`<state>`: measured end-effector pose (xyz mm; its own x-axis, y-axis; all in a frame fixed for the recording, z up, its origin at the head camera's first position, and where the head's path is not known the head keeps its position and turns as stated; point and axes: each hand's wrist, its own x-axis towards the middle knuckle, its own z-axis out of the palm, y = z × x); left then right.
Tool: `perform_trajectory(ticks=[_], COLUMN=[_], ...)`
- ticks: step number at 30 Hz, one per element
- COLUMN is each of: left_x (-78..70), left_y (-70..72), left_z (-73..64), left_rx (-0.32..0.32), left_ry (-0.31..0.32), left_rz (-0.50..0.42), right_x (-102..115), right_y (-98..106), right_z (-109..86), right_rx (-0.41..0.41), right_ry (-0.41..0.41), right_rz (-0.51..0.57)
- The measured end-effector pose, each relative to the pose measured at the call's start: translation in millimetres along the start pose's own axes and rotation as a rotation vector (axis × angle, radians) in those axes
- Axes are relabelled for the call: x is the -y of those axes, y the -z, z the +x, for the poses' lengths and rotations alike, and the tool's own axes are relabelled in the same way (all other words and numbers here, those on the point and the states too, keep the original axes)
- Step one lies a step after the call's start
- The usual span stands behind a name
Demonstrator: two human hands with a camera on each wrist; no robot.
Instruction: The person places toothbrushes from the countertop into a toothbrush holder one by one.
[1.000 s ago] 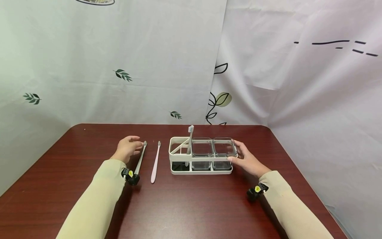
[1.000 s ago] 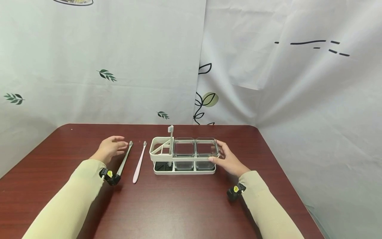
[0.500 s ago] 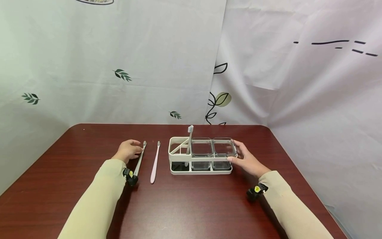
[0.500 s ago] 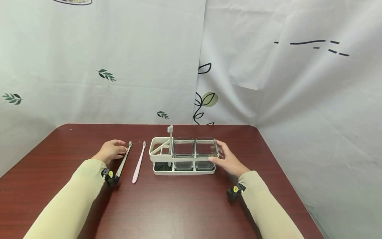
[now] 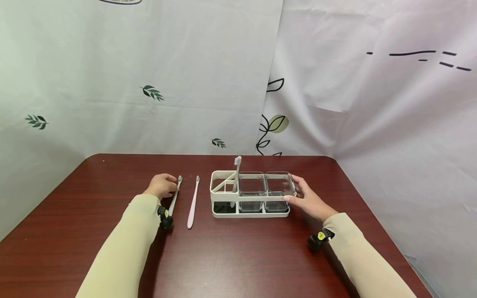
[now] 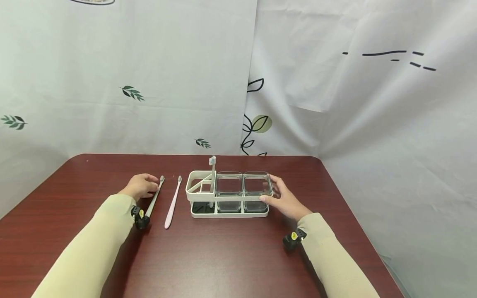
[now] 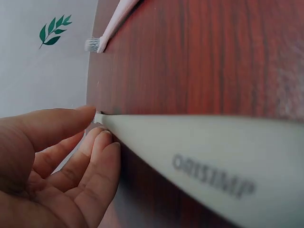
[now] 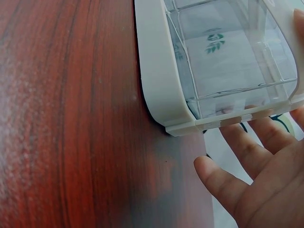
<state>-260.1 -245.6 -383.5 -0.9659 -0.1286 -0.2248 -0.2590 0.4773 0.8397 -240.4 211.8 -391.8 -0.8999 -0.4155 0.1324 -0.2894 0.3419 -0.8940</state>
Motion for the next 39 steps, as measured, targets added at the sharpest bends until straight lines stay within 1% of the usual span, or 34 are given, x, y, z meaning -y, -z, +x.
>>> perform_trajectory(ticks=[6,11,16,21,30,34,39], left_x=[-0.1,1.2,0.0,-5.3,-9.7,-10.1,-9.7], left_y=[-2.4,-5.0,-8.2,-10.5,-10.4,-10.7,-9.7], left_z=[2.6,5.7,5.2,0.8,-0.1,0.9,3.2], left_rx=[-0.012,-0.027,-0.04,-0.057,-0.045,-0.058,-0.063], left_ry=[0.008,0.008,0.0,0.003,0.017,0.025,0.036], left_rz=[0.011,0.028,0.089,0.165,0.221,0.209,0.157], right_x=[-0.1,-0.2,0.4,1.0,0.6,0.4,0.2], right_y=[0.1,-0.7,-1.3,-0.9,-1.0,-0.6,-0.1], right_z=[-0.1,0.5,0.4,0.2,0.8,0.7,0.5], right_rx=[-0.001,-0.001,0.0,-0.001,0.001,-0.003,-0.005], right_ry=[-0.002,0.011,0.013,0.008,0.01,0.007,0.006], right_rz=[-0.014,0.003,0.016,0.005,0.027,0.015,-0.007])
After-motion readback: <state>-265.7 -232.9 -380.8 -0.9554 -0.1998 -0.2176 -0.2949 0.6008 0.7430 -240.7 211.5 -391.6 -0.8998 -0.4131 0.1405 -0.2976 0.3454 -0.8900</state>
